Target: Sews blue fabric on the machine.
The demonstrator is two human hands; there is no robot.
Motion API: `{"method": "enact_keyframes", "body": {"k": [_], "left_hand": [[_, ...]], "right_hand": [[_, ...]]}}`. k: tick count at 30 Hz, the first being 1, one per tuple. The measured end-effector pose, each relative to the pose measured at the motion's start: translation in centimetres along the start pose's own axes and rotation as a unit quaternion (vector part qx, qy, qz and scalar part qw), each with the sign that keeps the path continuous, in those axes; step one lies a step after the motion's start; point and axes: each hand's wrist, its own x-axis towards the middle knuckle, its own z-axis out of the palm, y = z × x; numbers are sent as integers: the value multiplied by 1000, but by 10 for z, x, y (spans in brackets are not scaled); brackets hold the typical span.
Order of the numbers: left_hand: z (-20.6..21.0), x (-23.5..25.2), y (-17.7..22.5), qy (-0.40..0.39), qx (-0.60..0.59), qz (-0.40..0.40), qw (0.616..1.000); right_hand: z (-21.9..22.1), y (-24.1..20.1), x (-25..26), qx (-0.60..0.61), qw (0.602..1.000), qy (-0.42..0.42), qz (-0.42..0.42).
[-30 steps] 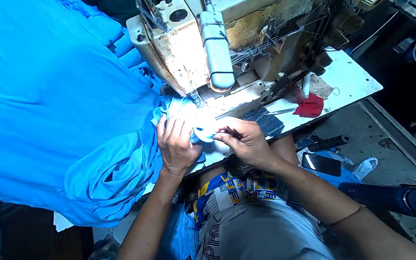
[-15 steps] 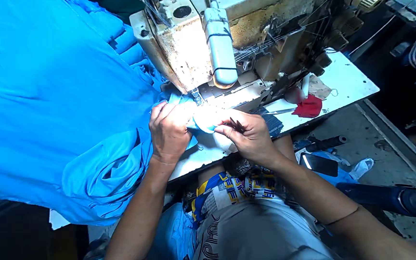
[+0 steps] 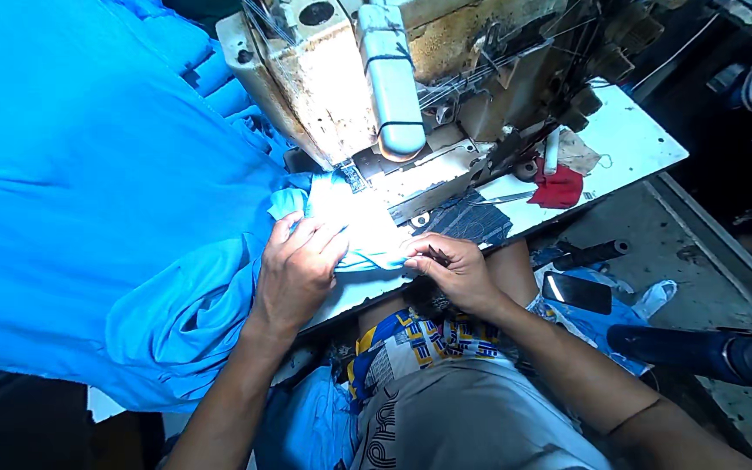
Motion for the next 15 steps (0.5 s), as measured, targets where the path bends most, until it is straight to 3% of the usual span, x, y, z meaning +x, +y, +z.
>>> {"method": "enact_keyframes", "body": {"k": [8, 15], "left_hand": [[3, 8, -12, 7, -2, -2, 1000], [11, 27, -45, 10, 2, 3, 1000]], "right_hand": [[3, -4, 9, -4, 999, 23, 23], [14, 4, 43, -29, 999, 30, -13]]}}
